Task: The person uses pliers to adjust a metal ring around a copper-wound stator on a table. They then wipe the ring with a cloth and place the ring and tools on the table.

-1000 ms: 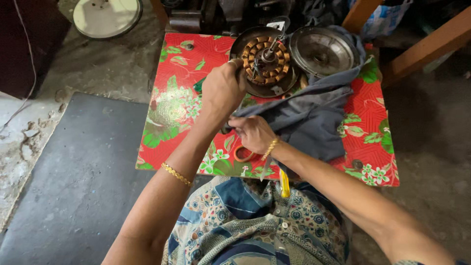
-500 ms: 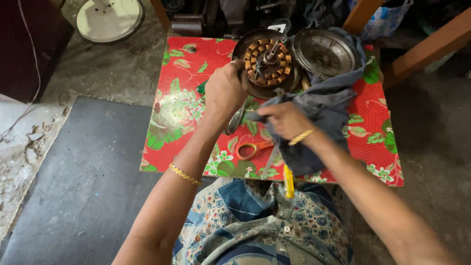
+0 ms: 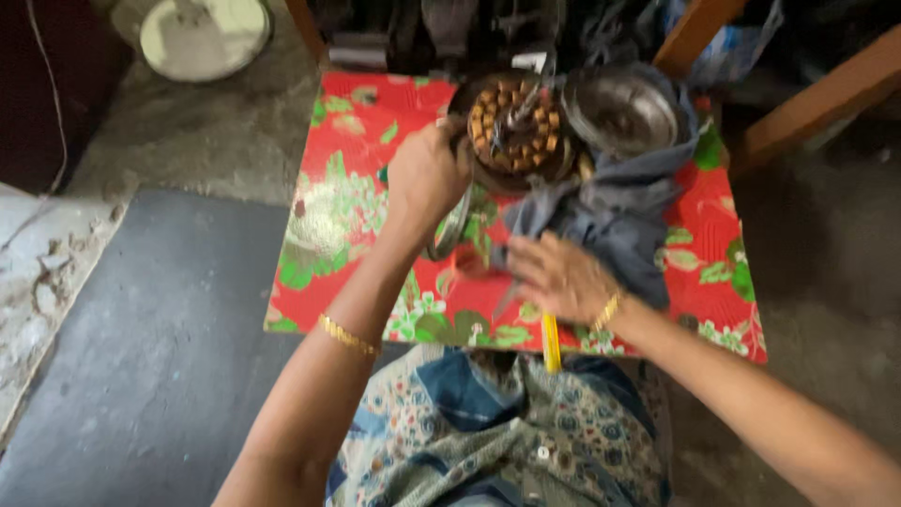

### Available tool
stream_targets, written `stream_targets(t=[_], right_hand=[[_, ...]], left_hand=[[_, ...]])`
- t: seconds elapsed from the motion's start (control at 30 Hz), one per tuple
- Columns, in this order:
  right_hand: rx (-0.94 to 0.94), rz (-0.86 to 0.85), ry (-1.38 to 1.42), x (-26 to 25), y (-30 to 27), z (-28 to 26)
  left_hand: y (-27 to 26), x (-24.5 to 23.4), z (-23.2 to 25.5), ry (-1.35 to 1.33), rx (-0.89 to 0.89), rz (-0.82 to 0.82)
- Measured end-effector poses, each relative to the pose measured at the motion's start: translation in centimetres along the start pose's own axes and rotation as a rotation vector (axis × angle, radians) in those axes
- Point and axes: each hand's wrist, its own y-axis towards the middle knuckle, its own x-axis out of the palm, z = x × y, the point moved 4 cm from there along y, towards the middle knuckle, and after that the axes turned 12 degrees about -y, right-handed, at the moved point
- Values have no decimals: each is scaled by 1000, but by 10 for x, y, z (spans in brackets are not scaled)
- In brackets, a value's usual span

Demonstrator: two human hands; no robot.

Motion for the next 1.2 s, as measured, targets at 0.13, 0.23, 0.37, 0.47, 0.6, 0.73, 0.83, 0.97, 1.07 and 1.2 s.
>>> stream_targets(t=[0.13,0.23,0.37,0.47,0.6,0.73,0.83,0.97,1.07,1.2], right_hand=[[177,-70,122,27,11,37],[104,-152,216,28,27,59],[376,13,505,2,55,83],[331,190,503,-8,75,58],[143,291,-30,23,86,-13],[168,305,-28,44,80,-26],[169,203,16,50,83,-13],[34,283,-79,51,91,-6],[56,319,-37,56,97,-4],[129,301,308,67,83,-19]], left_hand=[[5,-9,7,-23,0,-20],[3,-15,6,-54,5,-47],[2,-16,2,-76,51,-63],[9,-3,0,47,-20,-156],[17,10,2,94,-44,-143],[2,2,16,-27,34,-86],[-15,-9,22,-76,18,-60],[-17,-15,21,-136,54,-82],[-7,-16,16,-90,22,-103],[-4,-20,11,-125,-26,50]])
